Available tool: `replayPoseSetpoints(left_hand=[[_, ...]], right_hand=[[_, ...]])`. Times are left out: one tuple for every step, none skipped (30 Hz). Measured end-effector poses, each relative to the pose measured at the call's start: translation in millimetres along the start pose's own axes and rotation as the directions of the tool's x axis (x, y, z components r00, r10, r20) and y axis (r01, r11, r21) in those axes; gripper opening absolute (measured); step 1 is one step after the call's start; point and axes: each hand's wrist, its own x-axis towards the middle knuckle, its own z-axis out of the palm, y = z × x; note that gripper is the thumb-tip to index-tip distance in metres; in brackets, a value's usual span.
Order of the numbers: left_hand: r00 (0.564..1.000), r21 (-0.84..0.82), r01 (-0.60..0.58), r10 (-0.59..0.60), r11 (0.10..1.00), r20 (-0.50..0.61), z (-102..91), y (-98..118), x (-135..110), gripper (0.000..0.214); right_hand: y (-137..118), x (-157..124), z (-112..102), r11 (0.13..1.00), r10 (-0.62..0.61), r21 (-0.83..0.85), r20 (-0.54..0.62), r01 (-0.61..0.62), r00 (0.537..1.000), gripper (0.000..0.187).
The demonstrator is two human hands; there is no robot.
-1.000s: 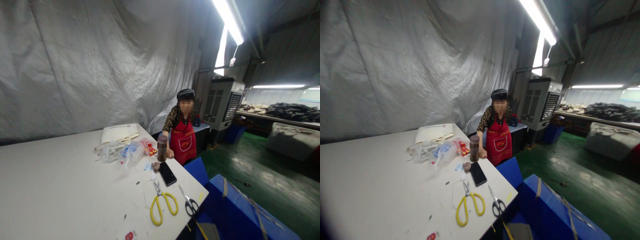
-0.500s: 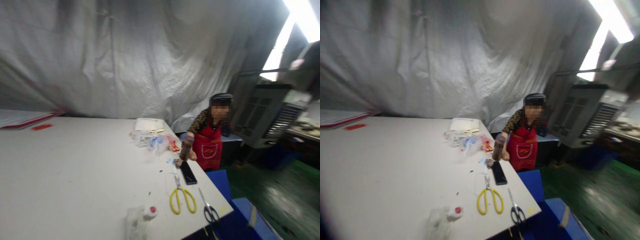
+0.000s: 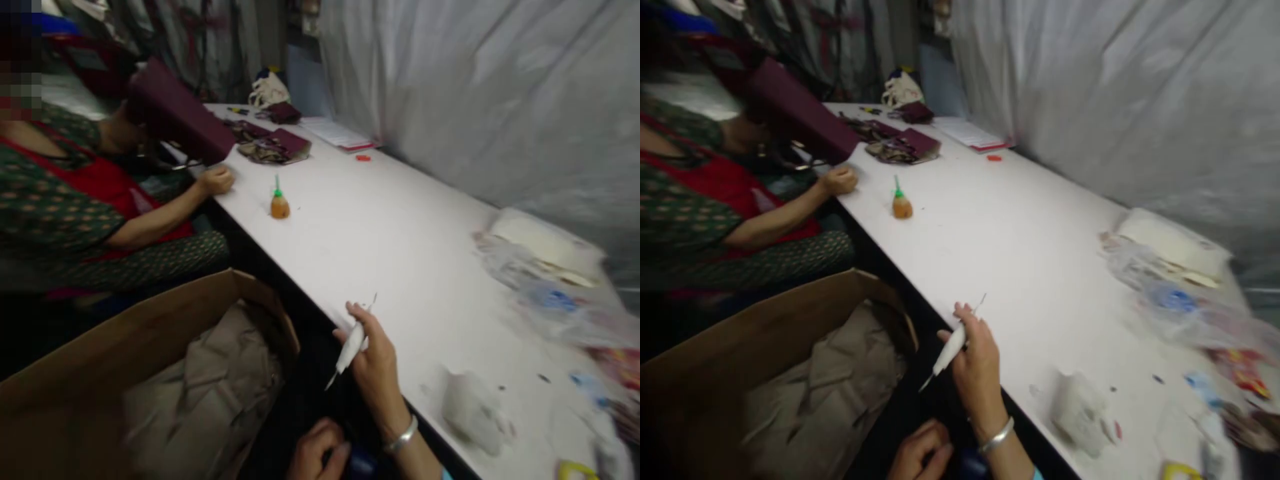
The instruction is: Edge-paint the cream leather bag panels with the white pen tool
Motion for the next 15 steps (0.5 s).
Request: replayPoseSetpoints(left_hand=[[1.0, -0.04, 0.021, -0.021, 0.999, -0.004, -3.4, 5.4, -3.5, 0.037], [0.998, -0.091, 0.054, -0.055, 0.994, -0.008, -6.1, 10.3, -5.4, 0.033], [0.995, -0.159, 0.099, -0.1, 0.982, 0.0, -8.2, 13.4, -5.6, 0.031], [0.989, -0.248, 0.149, -0.149, 0.957, 0.02, -9.7, 14.3, -4.4, 0.031], [0.977, -0.362, 0.213, -0.205, 0.908, 0.061, -11.1, 13.3, -2.2, 0.033], [0.96, -0.481, 0.278, -0.253, 0.831, 0.116, -12.5, 11.1, 0.1, 0.036], [0.946, -0.586, 0.32, -0.285, 0.744, 0.154, -14.4, 8.3, 2.1, 0.039], [0.933, -0.677, 0.352, -0.302, 0.647, 0.197, -17.2, 5.7, 4.0, 0.043], [0.923, -0.747, 0.373, -0.302, 0.55, 0.238, -21.6, 3.2, 5.8, 0.046], [0.917, -0.796, 0.386, -0.289, 0.466, 0.275, -28.0, 0.5, 8.0, 0.049], [0.914, -0.826, 0.394, -0.268, 0.403, 0.306, -36.9, -3.2, 11.1, 0.05], [0.912, -0.84, 0.398, -0.253, 0.368, 0.322, -48.4, -8.6, 15.3, 0.052], [0.914, -0.835, 0.393, -0.266, 0.384, 0.307, -62.1, -16.4, 21.0, 0.053], [0.916, -0.815, 0.379, -0.304, 0.438, 0.262, -77.6, -27.0, 28.0, 0.053], [0.913, -0.769, 0.364, -0.366, 0.525, 0.182, -94.1, -40.4, 36.0, 0.053]], right_hand=[[-2.1, 8.0, 8.8, 1.0, 0.009, 0.001, 0.01, -0.009, 1.0, 0.04], [-2.7, 16.5, 19.1, 1.0, 0.027, 0.0, 0.021, -0.027, 0.999, 0.042], [-1.3, 25.3, 30.9, 0.999, 0.033, -0.007, 0.03, -0.033, 0.999, 0.045], [1.8, 34.3, 44.1, 1.0, 0.018, -0.027, 0.043, -0.017, 0.999, 0.048], [6.2, 42.7, 58.1, 0.999, -0.002, -0.054, 0.066, 0.005, 0.998, 0.05], [11.1, 50.3, 71.8, 0.996, -0.02, -0.083, 0.098, 0.028, 0.995, 0.053], [15.9, 56.6, 84.3, 0.991, -0.042, -0.117, 0.134, 0.058, 0.99, 0.054], [20.0, 61.7, 94.8, 0.983, -0.063, -0.159, 0.173, 0.091, 0.983, 0.055], [23.0, 65.5, 102.9, 0.971, -0.078, -0.207, 0.212, 0.123, 0.974, 0.055], [24.8, 68.2, 108.7, 0.954, -0.09, -0.258, 0.247, 0.155, 0.965, 0.056], [25.4, 69.9, 112.5, 0.933, -0.095, -0.311, 0.28, 0.184, 0.955, 0.056], [24.9, 70.9, 114.8, 0.909, -0.094, -0.361, 0.312, 0.21, 0.945, 0.055], [23.7, 71.3, 116.1, 0.884, -0.087, -0.406, 0.342, 0.23, 0.936, 0.054], [22.2, 71.5, 116.8, 0.861, -0.077, -0.443, 0.369, 0.248, 0.926, 0.051], [20.6, 71.6, 117.4, 0.842, -0.069, -0.471, 0.388, 0.262, 0.919, 0.049]])
